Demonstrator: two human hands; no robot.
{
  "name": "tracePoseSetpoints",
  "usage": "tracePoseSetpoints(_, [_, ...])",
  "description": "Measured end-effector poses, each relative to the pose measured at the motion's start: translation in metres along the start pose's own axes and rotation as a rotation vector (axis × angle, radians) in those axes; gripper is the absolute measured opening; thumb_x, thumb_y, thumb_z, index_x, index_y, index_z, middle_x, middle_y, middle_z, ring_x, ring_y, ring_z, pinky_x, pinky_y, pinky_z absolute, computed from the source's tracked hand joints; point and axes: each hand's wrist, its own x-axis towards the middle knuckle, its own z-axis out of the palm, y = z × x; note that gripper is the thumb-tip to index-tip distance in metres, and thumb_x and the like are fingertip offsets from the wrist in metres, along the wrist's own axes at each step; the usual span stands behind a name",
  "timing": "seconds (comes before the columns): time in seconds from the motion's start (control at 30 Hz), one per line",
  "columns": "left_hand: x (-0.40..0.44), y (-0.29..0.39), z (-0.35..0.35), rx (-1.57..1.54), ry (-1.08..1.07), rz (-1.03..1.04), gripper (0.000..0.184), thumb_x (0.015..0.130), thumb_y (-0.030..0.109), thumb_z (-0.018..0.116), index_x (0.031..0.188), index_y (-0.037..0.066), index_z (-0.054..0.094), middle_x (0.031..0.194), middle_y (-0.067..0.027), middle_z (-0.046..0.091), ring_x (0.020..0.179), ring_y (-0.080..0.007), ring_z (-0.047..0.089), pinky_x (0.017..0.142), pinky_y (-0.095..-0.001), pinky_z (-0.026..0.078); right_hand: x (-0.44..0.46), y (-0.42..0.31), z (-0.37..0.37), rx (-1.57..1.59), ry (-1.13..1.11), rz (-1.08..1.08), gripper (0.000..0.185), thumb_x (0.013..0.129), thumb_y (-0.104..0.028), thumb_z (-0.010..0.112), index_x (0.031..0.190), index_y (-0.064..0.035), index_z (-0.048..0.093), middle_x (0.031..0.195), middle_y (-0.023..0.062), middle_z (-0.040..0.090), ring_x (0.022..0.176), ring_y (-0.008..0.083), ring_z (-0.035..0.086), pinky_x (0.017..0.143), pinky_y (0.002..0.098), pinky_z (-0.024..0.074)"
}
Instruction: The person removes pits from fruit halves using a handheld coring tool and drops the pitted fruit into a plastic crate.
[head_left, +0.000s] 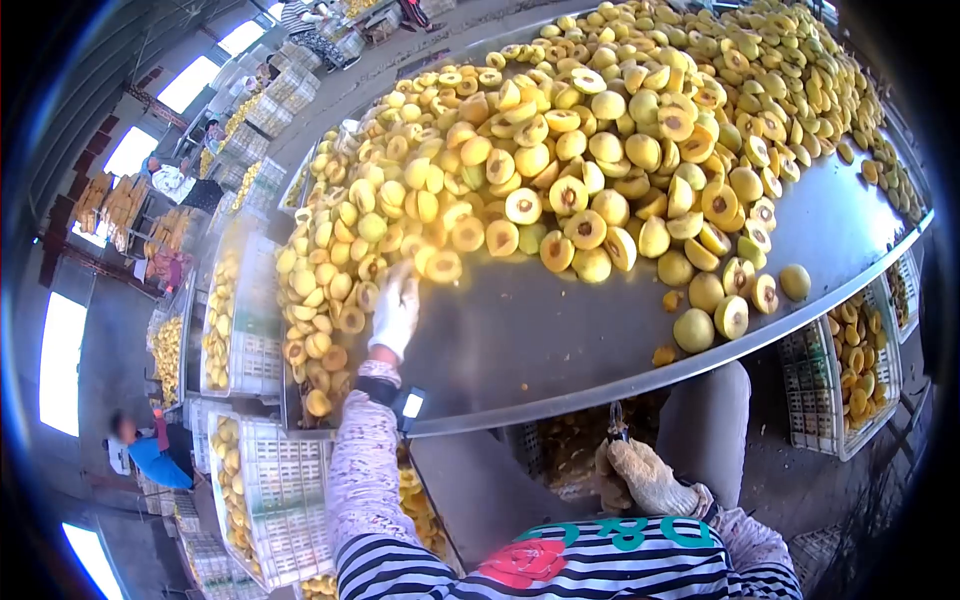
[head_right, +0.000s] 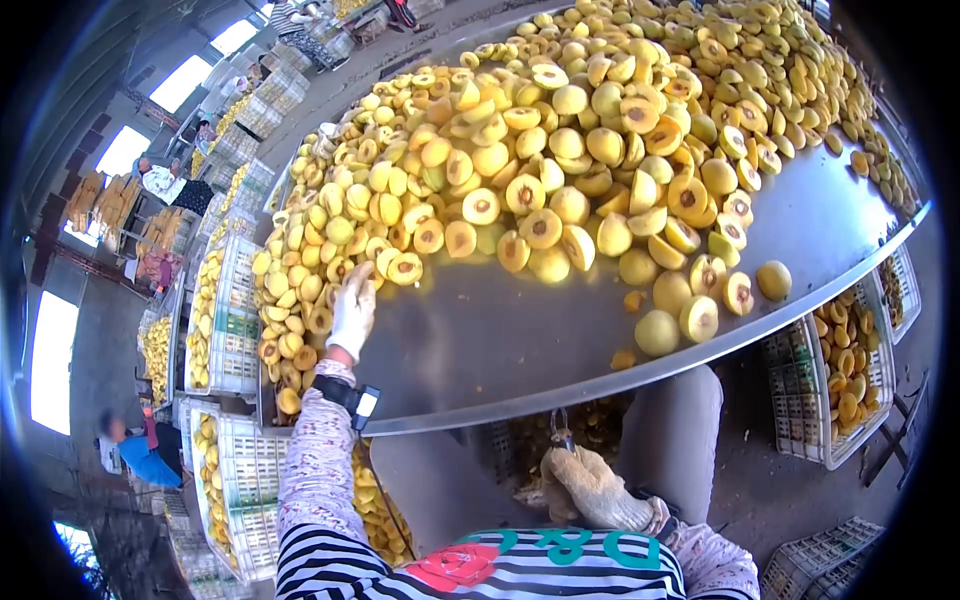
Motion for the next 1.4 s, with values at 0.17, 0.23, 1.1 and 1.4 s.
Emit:
tracePoseSetpoints(0.17, [0.043,0.079,0.023,0.58,-0.235,0.008,0.043,0.088,0.025,0.063,0.13,0.017,0.062,0.141,-0.0131,0.052,0.125,-0.0387,0.048,0.103,-0.0471,0.047,0.013,-0.006,-0.003,0.027,0.032,0.046,0.037,0.103,-0.045,0.053,0.089,-0.011,0.052,0.061,0.0029,0.046,0.05,0.0135,0.04,0.048,0.0305,0.0357])
tracePoseSetpoints(0.23, [0.035,0.094,0.017,0.538,-0.36,0.026,0.039,0.085,0.027,0.067,0.121,0.015,0.065,0.138,-0.0113,0.053,0.124,-0.0362,0.05,0.101,-0.0454,0.049,0.016,-0.01,0.001,-0.021,0.005,0.028,0.035,0.103,-0.044,0.053,0.09,-0.0111,0.052,0.061,0.0025,0.046,0.05,0.0131,0.04,0.048,0.0303,0.0354])
tracePoseSetpoints(1.1, [-0.198,0.241,-0.016,-1.888,0.0,-0.684,0.035,0.107,0.033,0.044,0.112,0.003,0.061,0.124,-0.0172,0.063,0.116,-0.0313,0.062,0.106,-0.0473,0.05,0.018,0.022,0.069,-0.655,-0.011,-0.047,0.046,0.102,-0.051,0.051,0.099,-0.0056,0.059,0.07,0.0,0.056,0.057,0.0095,0.052,0.05,0.0256,0.0428])
tracePoseSetpoints(1.4, [-0.214,0.213,-0.032,-1.94,-0.132,-0.714,0.032,0.101,0.027,0.051,0.119,0.002,0.06,0.117,-0.0157,0.064,0.106,-0.0279,0.064,0.093,-0.0398,0.055,0.018,-0.003,0.075,-0.066,-0.223,0.179,0.05,0.1,-0.062,0.047,0.085,-0.0142,0.051,0.063,-0.0054,0.041,0.045,0.006,0.033,0.043,0.024,0.0302])
